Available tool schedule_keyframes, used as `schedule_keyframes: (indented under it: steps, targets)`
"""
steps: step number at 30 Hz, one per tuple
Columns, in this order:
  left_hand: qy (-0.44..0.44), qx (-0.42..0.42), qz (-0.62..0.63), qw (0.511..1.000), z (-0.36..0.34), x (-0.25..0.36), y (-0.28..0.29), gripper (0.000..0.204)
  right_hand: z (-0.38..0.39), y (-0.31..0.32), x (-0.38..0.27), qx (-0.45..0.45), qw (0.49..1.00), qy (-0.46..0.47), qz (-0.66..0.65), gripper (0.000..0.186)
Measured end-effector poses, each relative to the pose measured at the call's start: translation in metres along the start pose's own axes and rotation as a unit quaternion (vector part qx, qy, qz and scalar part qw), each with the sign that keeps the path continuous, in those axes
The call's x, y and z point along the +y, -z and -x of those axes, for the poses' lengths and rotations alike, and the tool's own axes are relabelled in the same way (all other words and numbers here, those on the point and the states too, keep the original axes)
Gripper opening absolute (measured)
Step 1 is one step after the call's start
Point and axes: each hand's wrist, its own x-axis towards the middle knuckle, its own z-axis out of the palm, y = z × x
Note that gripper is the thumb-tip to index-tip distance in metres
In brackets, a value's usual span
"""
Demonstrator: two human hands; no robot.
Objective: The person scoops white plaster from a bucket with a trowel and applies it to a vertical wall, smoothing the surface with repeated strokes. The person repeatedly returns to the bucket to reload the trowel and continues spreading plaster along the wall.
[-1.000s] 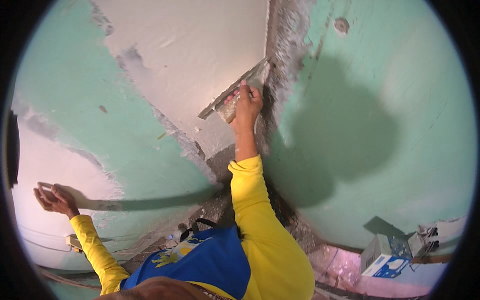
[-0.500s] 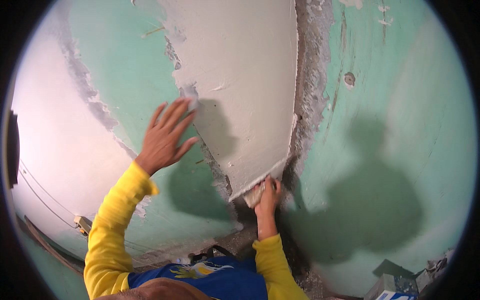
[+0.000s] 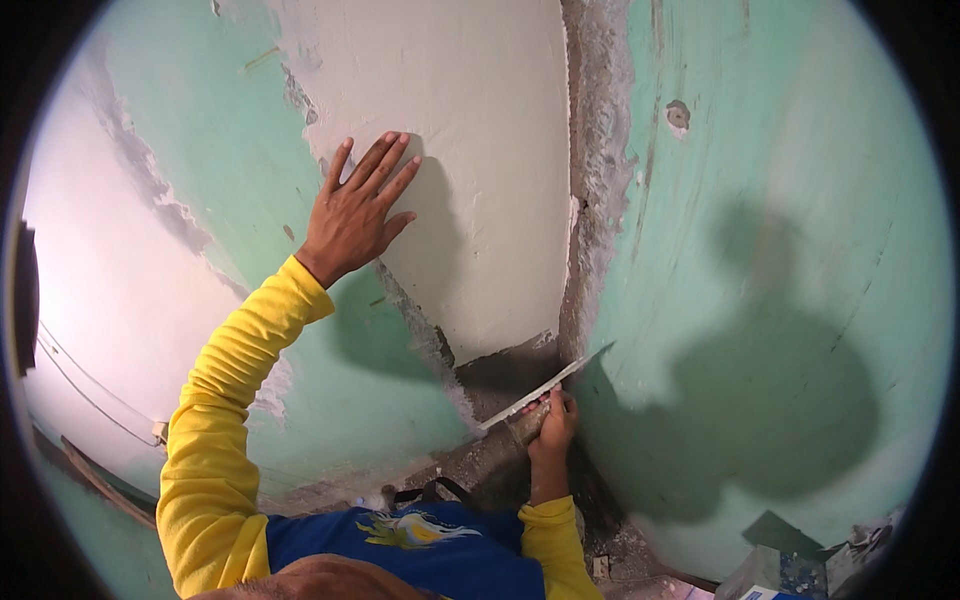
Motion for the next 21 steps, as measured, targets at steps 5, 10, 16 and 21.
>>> schedule_keyframes:
  steps: [5,10,16,21]
  targets:
    - [-0.065,-0.036,0.092,0.993,0.039,0.012,0.001,0.063,0.006,-0.047,-0.004,0.006,0.994,0.018,0.107,0.022]
    - [-0.018,0.042,0.182,0.982,0.099,0.01,0.001,0.032,-0.016,-0.124,-0.006,-0.12,0.905,0.246,0.326,0.018]
    - [0.142,0.193,0.115,0.964,0.205,-0.038,0.013,0.04,-0.052,-0.253,-0.032,-0.127,0.667,0.605,0.417,0.026]
    - [0.251,0.305,0.008,0.919,0.293,-0.089,0.018,0.034,-0.057,-0.297,-0.026,-0.105,0.594,0.67,0.432,0.03]
